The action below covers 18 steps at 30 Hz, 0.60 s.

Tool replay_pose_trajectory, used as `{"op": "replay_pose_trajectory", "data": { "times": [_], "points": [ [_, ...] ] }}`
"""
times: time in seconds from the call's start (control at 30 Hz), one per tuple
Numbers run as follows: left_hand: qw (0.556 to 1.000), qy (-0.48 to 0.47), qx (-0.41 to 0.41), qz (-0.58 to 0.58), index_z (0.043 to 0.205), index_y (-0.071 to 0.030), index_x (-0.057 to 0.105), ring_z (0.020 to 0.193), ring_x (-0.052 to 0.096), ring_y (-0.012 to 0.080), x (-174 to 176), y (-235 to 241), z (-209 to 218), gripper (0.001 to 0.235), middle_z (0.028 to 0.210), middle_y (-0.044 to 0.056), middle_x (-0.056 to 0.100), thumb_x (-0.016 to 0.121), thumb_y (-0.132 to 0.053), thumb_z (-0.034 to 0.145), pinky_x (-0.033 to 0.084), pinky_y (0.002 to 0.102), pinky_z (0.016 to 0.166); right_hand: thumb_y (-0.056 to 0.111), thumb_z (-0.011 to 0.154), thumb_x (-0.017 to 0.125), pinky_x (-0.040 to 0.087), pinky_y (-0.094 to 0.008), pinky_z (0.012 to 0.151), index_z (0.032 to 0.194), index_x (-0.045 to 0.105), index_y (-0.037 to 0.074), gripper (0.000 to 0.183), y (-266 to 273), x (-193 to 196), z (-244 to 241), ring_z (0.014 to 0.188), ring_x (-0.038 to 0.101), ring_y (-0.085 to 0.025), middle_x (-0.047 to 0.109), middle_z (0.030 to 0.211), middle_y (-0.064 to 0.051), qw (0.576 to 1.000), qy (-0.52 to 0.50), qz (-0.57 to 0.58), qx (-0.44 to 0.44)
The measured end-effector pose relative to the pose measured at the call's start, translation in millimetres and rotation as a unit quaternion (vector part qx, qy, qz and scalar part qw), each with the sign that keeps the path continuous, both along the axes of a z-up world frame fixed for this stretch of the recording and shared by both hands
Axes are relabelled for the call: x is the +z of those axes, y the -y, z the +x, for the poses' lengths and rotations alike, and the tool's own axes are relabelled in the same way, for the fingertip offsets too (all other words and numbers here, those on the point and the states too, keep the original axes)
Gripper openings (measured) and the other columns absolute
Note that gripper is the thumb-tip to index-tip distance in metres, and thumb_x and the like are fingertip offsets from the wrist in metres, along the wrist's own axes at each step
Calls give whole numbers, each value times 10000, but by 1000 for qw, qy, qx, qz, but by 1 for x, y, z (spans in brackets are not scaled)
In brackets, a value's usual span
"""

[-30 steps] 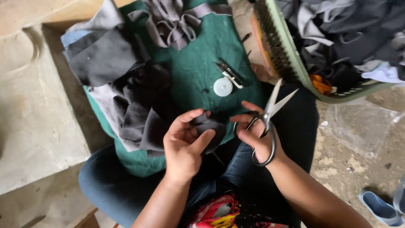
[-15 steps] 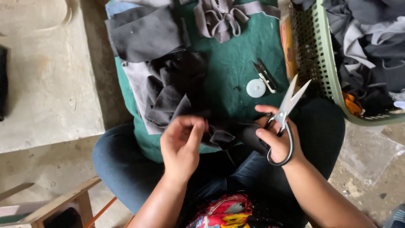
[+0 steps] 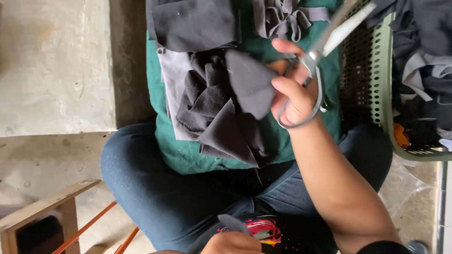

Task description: The person sits cross-legged and uses scissors to cut a piece of dark gray fabric. They trim the edges and shape the fabric, occasionally adjusting its position on their lap.

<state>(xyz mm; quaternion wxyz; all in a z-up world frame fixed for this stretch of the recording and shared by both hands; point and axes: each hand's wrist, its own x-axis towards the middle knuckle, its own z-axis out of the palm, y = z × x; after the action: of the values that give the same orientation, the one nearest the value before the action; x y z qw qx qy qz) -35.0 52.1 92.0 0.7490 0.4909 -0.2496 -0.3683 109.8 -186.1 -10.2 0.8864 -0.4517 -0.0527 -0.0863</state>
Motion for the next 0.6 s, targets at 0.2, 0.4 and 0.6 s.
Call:
{"op": "replay_pose_trajectory", "data": {
  "times": [0.2, 0.4, 0.6],
  "points": [
    [947, -293, -74, 106, 1143, 44, 723, 922, 703, 120, -13, -5, -3, 262, 1045, 83, 739, 536, -36, 977, 543, 221, 896, 344, 906, 720, 540, -319, 1068, 1279, 560, 128, 459, -27, 24, 37, 1196, 724, -234, 752, 1239, -169, 902, -202, -359, -132],
    [977, 163, -8, -134, 823, 38, 496, 851, 540, 359, 37, -5, 65, 601, 914, 173, 540, 239, -374, 1177, 471, 447, 819, 443, 885, 683, 576, -436, 1001, 1426, 393, -29, 774, -11, 22, -67, 1189, 710, -365, 716, 1213, -239, 957, -112, -223, 150],
    [980, 131, 151, 13, 853, -180, 433, 752, 451, 135, 5, 8, 94, 198, 853, -13, 484, 601, -90, 904, 374, 276, 692, 722, 566, 798, 307, -234, 536, 1171, 710, 136, 847, 3, 20, -110, 598, 465, -60, 490, 597, 67, 857, -122, -404, 296]
  ]
}}
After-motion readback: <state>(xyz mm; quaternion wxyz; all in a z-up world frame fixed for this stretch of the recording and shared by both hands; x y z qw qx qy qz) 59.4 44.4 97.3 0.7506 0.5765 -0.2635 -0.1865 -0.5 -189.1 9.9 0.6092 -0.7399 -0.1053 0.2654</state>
